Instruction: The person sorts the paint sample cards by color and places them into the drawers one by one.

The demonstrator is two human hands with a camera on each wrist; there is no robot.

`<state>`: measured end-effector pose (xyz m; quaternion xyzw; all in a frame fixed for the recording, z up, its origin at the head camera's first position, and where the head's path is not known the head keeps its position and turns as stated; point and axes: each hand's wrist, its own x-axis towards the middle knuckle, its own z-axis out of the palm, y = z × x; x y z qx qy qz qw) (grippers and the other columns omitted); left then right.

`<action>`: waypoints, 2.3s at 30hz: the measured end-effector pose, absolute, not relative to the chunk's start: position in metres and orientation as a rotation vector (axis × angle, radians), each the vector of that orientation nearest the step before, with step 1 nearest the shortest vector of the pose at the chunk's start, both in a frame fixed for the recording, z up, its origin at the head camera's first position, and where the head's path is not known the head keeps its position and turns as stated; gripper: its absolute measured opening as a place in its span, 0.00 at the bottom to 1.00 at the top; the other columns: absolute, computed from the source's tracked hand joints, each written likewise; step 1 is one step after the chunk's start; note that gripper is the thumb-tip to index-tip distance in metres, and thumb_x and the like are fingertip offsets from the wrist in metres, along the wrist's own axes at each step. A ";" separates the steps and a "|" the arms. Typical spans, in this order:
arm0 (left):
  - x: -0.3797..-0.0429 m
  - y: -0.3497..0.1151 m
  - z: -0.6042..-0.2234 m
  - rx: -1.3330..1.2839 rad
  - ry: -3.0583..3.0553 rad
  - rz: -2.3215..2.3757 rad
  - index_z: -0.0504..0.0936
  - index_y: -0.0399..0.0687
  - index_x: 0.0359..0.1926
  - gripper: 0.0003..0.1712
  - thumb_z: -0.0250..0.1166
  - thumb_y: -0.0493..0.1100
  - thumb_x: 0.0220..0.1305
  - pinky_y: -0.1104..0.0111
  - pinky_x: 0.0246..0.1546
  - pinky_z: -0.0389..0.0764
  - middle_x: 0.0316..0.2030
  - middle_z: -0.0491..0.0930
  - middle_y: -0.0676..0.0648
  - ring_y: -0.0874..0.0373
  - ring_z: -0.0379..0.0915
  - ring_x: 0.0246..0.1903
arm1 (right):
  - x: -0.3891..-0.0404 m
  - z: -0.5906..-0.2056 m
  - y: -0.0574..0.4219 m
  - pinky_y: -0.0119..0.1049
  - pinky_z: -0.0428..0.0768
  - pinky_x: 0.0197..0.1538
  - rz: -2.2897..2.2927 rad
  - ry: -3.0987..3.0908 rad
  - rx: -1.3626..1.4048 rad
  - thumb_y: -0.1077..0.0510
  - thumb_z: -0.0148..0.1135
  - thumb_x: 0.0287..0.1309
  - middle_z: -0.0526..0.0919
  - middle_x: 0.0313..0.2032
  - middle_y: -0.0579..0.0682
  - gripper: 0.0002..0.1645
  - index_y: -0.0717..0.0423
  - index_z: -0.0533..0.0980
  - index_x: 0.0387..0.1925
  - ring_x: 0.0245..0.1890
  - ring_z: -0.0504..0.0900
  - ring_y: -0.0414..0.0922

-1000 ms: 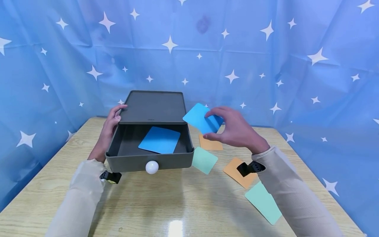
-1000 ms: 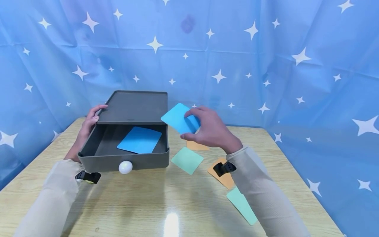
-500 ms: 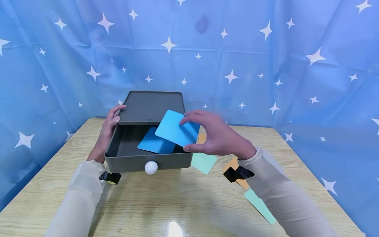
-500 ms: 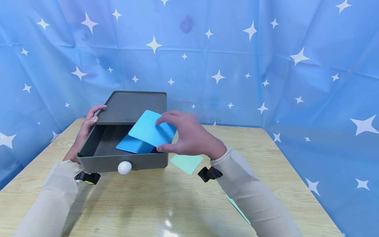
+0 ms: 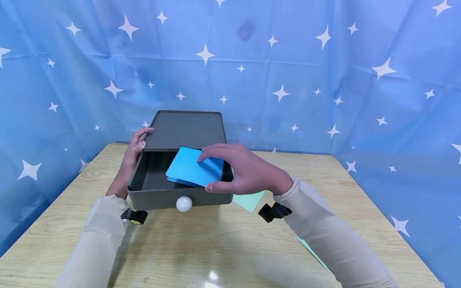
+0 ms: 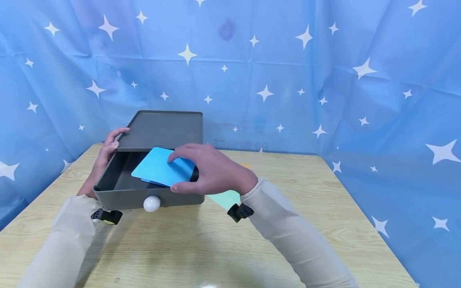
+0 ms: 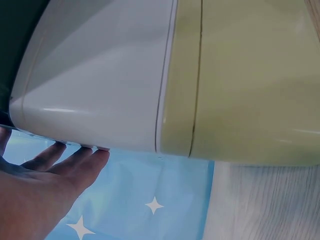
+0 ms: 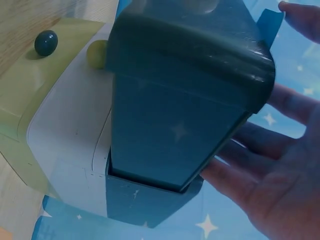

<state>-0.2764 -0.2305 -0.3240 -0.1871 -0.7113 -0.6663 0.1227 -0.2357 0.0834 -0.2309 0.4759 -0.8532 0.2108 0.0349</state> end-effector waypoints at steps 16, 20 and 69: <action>-0.274 -0.230 -0.325 -0.565 -2.059 -1.984 0.54 0.59 0.76 0.29 0.37 0.54 0.78 0.77 0.54 0.67 0.78 0.43 0.46 0.60 0.55 0.63 | -0.240 -0.230 0.075 0.43 0.69 0.58 0.555 -2.714 1.492 0.42 0.65 0.61 0.79 0.61 0.41 0.27 0.41 0.75 0.61 0.53 0.77 0.39; -0.274 -0.229 -0.325 -0.560 -2.045 -2.012 0.55 0.60 0.76 0.28 0.38 0.54 0.78 0.76 0.54 0.68 0.78 0.44 0.47 0.59 0.55 0.64 | -0.242 -0.231 0.074 0.39 0.71 0.53 0.549 -2.687 1.515 0.47 0.61 0.66 0.85 0.45 0.42 0.23 0.47 0.77 0.60 0.38 0.78 0.36; -0.276 -0.229 -0.323 -0.567 -2.038 -2.020 0.57 0.62 0.73 0.26 0.37 0.52 0.78 0.76 0.54 0.68 0.78 0.43 0.48 0.60 0.55 0.63 | -0.172 -0.286 0.033 0.25 0.52 0.17 0.000 -1.968 1.361 0.64 0.57 0.60 0.72 0.14 0.39 0.11 0.47 0.80 0.40 0.11 0.64 0.35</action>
